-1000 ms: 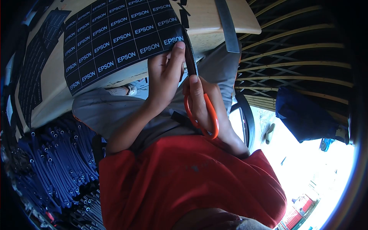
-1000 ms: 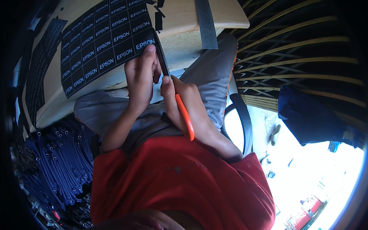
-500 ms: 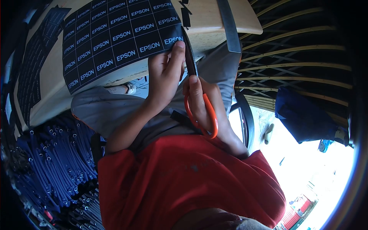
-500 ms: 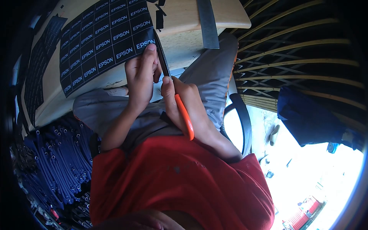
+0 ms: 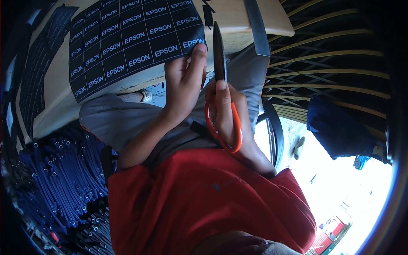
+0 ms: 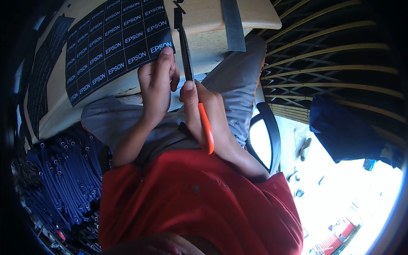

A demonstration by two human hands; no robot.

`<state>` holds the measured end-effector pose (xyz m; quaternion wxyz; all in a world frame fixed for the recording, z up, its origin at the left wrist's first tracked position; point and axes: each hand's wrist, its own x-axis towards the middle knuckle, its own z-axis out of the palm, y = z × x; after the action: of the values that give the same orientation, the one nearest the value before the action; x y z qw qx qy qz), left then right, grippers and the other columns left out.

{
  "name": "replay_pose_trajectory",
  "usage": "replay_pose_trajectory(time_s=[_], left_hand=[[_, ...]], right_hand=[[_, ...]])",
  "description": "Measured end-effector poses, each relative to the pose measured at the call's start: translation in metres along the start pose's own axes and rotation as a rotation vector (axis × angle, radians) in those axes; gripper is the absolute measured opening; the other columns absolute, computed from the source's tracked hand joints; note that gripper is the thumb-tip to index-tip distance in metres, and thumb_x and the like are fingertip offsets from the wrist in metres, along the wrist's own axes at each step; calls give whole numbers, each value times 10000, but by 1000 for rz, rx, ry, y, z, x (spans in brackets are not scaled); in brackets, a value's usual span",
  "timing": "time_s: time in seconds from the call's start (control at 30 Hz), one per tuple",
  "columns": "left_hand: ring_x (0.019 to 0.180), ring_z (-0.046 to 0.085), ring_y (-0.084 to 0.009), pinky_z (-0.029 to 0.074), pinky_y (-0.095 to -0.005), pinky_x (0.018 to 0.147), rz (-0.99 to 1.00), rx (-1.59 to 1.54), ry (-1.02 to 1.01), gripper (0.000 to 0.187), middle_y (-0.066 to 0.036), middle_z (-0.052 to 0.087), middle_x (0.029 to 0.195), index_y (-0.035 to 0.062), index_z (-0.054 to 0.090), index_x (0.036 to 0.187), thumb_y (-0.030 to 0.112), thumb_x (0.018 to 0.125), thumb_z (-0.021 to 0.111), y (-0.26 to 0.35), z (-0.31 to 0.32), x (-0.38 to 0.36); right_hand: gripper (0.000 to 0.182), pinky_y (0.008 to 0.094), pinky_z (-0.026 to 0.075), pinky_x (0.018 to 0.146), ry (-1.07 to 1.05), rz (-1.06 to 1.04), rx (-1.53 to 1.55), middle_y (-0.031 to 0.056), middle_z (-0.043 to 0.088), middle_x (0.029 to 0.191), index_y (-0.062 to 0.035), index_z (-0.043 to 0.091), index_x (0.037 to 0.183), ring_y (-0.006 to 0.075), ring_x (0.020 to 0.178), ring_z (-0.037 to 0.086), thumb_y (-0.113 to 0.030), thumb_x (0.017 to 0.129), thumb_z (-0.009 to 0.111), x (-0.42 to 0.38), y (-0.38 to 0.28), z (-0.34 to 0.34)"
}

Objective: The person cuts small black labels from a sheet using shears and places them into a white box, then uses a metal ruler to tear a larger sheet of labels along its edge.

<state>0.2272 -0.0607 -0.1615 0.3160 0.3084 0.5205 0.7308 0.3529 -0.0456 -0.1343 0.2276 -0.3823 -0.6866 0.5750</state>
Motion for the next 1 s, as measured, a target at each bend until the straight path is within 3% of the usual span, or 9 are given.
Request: replay_pose_trajectory(time_s=[0.17, 0.33, 0.43, 0.73, 1.0], left_hand=[[415, 357, -45, 244, -225, 406, -58, -20, -19, 417, 26, 394, 511, 70, 461, 640, 277, 998, 511, 8, -1, 0], [429, 343, -52, 237, -227, 416, -70, -59, -79, 434, 35, 339, 532, 82, 418, 628, 280, 1010, 475, 7, -4, 2], [430, 337, -53, 236, -228, 419, -59, -40, -86, 437, 34, 339, 530, 87, 418, 626, 284, 1014, 467, 5, -5, 1], [430, 338, -51, 232, -229, 419, -62, 28, -93, 451, 37, 345, 525, 102, 390, 609, 282, 1015, 464, 5, -5, 1], [451, 339, -49, 259, -232, 438, -69, 11, -70, 417, 41, 377, 544, 93, 417, 618, 231, 1001, 505, 2, -2, -6]], right_hand=[[592, 359, 414, 561, -52, 68, -26, 123, 505, 587, 39, 544, 874, 225, 536, 495, -513, 1008, 377, -6, -7, -12], [670, 392, 433, 603, -171, -16, 10, 148, 542, 617, 33, 538, 972, 321, 582, 563, -614, 967, 365, -8, -2, -18], [672, 409, 445, 614, -213, 17, 4, 163, 568, 626, 45, 539, 990, 366, 610, 596, -606, 967, 373, -8, 0, -20], [710, 406, 458, 598, -236, 39, -56, 171, 579, 587, 97, 543, 996, 358, 600, 626, -590, 977, 365, -11, -4, -23], [671, 412, 452, 597, -215, 75, -55, 185, 569, 588, 79, 550, 1009, 378, 592, 613, -560, 994, 347, -4, -10, -19]])
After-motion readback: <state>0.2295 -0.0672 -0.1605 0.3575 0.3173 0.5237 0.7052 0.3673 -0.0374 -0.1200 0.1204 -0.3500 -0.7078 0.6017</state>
